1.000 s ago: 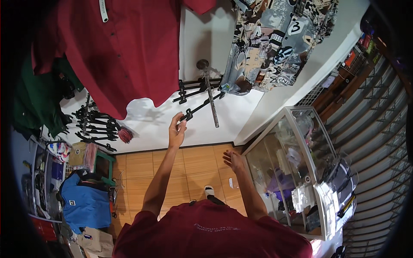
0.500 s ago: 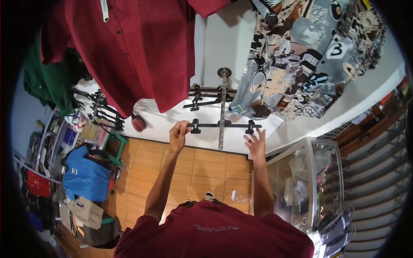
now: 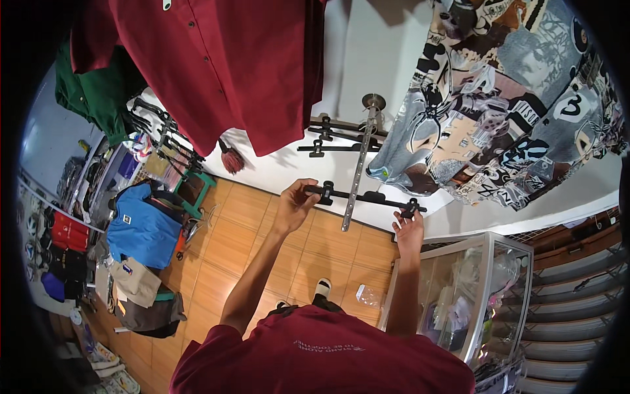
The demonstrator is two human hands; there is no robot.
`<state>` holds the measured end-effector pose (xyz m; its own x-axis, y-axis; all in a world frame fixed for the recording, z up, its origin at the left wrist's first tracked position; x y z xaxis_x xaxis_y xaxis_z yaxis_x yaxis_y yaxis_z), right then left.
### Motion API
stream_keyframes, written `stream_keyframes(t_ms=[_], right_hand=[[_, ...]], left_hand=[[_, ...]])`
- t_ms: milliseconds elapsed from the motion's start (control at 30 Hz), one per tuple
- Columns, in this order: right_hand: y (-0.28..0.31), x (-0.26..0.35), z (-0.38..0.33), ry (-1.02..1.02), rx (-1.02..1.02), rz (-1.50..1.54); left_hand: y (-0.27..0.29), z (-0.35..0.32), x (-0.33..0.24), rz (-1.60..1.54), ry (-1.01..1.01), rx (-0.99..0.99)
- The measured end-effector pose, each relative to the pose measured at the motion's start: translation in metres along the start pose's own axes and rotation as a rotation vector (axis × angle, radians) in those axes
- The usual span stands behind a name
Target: The person is seen unpacking pants from plastic bags, folding them, and clipping them onto hangers to be placed on a display rack.
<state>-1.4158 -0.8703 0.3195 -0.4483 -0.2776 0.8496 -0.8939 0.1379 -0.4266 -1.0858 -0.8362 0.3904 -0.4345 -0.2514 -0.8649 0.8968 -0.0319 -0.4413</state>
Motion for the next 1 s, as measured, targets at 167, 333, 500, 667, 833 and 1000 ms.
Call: stream_keyframes(t_ms=[167, 333, 500, 667, 833, 1000], right_hand=[[0.028, -0.034, -0.033, -0.018, -0.043, 0.049], [0.055, -0.070, -0.079, -0.076, -0.069, 0.120], [0.053, -0.096, -0.129, -0.065, -0.014, 0.017], [-0.002, -0.102, -0.168, -0.112, 0.101, -0.264], [-0.095, -0.130, -0.185, -0.175, 0.642, -0.827], [-0.188, -0.195, -0.226, -0.155, 1.210, -0.986]], left_hand=[[-0.001, -0.030, 0.006, 0.117, 0.158, 0.011], [0.004, -0.077, 0.017, 0.133, 0.202, 0.009], [0.034, -0.151, 0.014, 0.213, 0.286, -0.053], [0.092, -0.265, -0.009, 0.198, 0.262, -0.329], [0.145, -0.418, -0.053, 0.132, 0.196, -0.705], [0.142, -0.553, -0.106, 0.130, 0.081, -1.032]])
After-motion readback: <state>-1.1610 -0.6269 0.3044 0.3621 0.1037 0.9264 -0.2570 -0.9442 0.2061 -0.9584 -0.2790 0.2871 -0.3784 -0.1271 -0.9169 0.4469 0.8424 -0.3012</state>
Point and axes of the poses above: each hand's wrist, its own z-axis towards the middle knuckle, its own y-axis out of the back of the hand, x = y × z, the point moved 2 cm from there along z, towards the middle knuckle, and after that the axes turned 15 degrees about -z, right-handed, at the moved point
